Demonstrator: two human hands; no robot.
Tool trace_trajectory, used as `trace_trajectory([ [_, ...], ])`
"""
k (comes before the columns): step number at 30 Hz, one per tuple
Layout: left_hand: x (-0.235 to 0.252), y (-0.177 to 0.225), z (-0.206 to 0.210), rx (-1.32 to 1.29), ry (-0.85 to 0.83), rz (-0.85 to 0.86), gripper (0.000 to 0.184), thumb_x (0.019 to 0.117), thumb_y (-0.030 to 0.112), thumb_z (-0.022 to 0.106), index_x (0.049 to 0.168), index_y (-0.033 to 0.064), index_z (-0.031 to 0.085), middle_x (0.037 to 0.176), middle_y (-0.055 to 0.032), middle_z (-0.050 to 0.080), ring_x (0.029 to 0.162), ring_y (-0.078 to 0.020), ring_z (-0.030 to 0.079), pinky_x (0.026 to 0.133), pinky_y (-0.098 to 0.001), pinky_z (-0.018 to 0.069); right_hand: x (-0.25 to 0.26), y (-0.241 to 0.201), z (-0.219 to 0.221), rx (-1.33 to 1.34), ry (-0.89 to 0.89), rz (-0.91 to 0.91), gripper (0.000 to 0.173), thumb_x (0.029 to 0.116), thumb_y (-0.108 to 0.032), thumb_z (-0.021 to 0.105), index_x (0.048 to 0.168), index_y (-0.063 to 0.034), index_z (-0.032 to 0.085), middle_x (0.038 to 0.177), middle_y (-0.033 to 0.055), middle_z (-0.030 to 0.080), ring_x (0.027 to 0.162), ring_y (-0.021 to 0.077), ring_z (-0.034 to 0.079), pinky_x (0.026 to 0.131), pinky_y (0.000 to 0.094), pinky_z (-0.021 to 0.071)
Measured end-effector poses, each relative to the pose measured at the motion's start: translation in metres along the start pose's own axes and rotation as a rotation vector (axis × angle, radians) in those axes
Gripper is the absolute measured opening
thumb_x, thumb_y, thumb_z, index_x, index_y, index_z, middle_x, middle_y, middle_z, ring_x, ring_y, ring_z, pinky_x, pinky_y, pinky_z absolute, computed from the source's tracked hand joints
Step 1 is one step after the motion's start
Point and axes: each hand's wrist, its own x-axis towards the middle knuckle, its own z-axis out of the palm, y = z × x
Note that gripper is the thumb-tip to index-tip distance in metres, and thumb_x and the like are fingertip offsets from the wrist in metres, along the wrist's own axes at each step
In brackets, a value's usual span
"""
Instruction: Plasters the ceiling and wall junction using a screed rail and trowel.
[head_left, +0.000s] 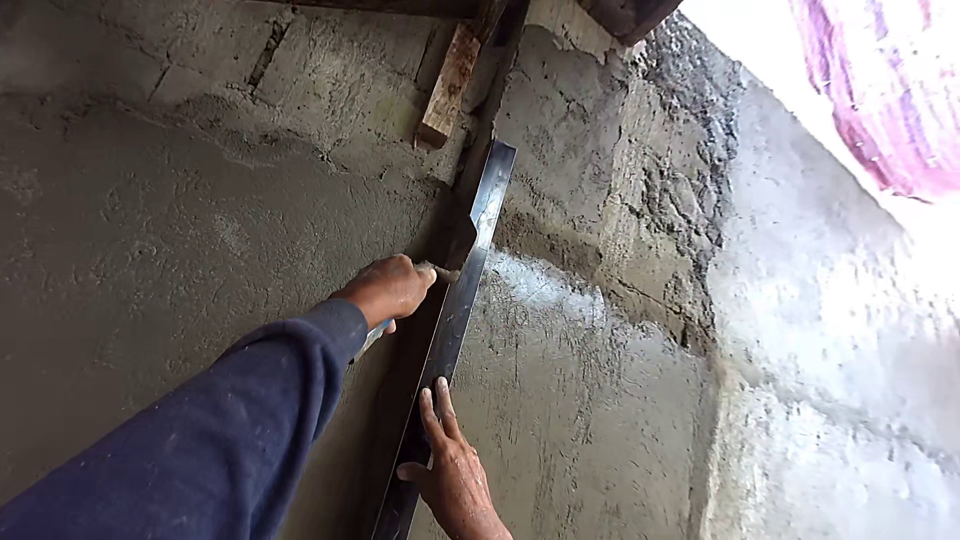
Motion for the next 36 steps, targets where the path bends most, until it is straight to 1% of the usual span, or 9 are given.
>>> trace_trajectory([
  [4,0.000,-0.002,0.004,-0.034,-0.036,-0.064,0.055,0.1100,0.053,0.034,0.121,0.0036,0.056,0.079,-0.0160,0.061,0.055,-0.0235,0.061,0.050,-0.0383,0.0534,0.001,0.001,0.002,-0.011,0.021,-0.016,0.111,0.0677,-0.026,0.093,0.161,-0.0219,0.034,0.171,0.0053,0.020,0.103,0.0312,0.071,0.080,0.0497,0.0594],
  [7,-0.024,-0.013,0.010,-0.069,-0.099,-0.138,0.057,0.1096,0.054,0.033,0.127,0.0045,0.054,0.081,-0.0164,0.062,0.054,-0.0233,0.061,0.050,-0.0377,0.0538,0.000,0.001,0.001,-0.025,-0.012,0.003,0.110,0.0702,-0.027,0.091,0.162,-0.0233,0.031,0.171,0.0028,0.018,0.107,0.0302,0.070,0.083,0.0492,0.0585],
  [9,-0.039,-0.021,0.008,-0.066,-0.122,-0.169,0.057,0.1089,0.056,0.033,0.125,0.0061,0.053,0.079,-0.0156,0.062,0.051,-0.0222,0.059,0.048,-0.0360,0.0527,0.000,0.000,0.001,-0.032,-0.028,0.016,0.110,0.0710,-0.028,0.091,0.163,-0.0243,0.030,0.172,0.0014,0.015,0.108,0.0301,0.070,0.084,0.0490,0.0582],
  [15,-0.042,-0.006,0.002,-0.078,-0.064,-0.079,0.056,0.1105,0.052,0.032,0.125,0.0035,0.055,0.082,-0.0160,0.061,0.057,-0.0236,0.060,0.052,-0.0389,0.0527,-0.001,0.001,0.001,-0.013,-0.011,-0.002,0.105,0.0730,-0.027,0.090,0.161,-0.0199,0.034,0.171,0.0063,0.019,0.114,0.0338,0.067,0.090,0.0522,0.0559],
  [22,-0.065,-0.029,0.027,-0.086,-0.153,-0.164,0.053,0.1104,0.052,0.033,0.119,0.0038,0.054,0.074,-0.0142,0.058,0.047,-0.0204,0.056,0.043,-0.0339,0.0500,-0.006,0.007,0.005,0.022,0.064,-0.072,0.115,0.0653,-0.020,0.097,0.161,-0.0192,0.034,0.173,0.0047,0.009,0.097,0.0349,0.072,0.074,0.0542,0.0590],
  [25,-0.086,-0.043,0.041,-0.065,-0.188,-0.175,0.052,0.1102,0.051,0.034,0.122,0.0039,0.053,0.073,-0.0129,0.056,0.049,-0.0204,0.056,0.045,-0.0351,0.0513,-0.006,0.006,0.003,0.036,0.075,-0.107,0.115,0.0657,-0.020,0.097,0.161,-0.0157,0.033,0.173,0.0068,0.006,0.095,0.0359,0.072,0.071,0.0550,0.0589],
  [30,-0.119,-0.067,0.062,-0.034,-0.233,-0.196,0.050,0.1095,0.052,0.034,0.117,0.0059,0.053,0.072,-0.0114,0.058,0.049,-0.0196,0.058,0.047,-0.0351,0.0528,-0.003,0.004,0.000,0.020,0.030,-0.074,0.108,0.0679,-0.020,0.095,0.159,-0.0169,0.038,0.172,0.0100,0.008,0.098,0.0386,0.071,0.075,0.0560,0.0592],
  [32,-0.131,-0.077,0.071,-0.018,-0.244,-0.214,0.051,0.1090,0.053,0.035,0.120,0.0062,0.053,0.074,-0.0124,0.059,0.051,-0.0209,0.060,0.049,-0.0370,0.0542,-0.003,0.004,0.000,0.015,0.033,-0.072,0.104,0.0678,-0.020,0.095,0.157,-0.0163,0.041,0.172,0.0116,0.009,0.097,0.0396,0.071,0.073,0.0566,0.0591],
  [36,-0.156,-0.099,0.093,0.004,-0.218,-0.217,0.049,0.1083,0.053,0.037,0.119,0.0091,0.055,0.076,-0.0100,0.062,0.058,-0.0222,0.065,0.053,-0.0409,0.0567,-0.002,0.004,-0.001,0.031,0.039,-0.096,0.105,0.0678,-0.018,0.095,0.158,-0.0155,0.040,0.172,0.0112,0.006,0.104,0.0406,0.069,0.075,0.0576,0.0589],
])
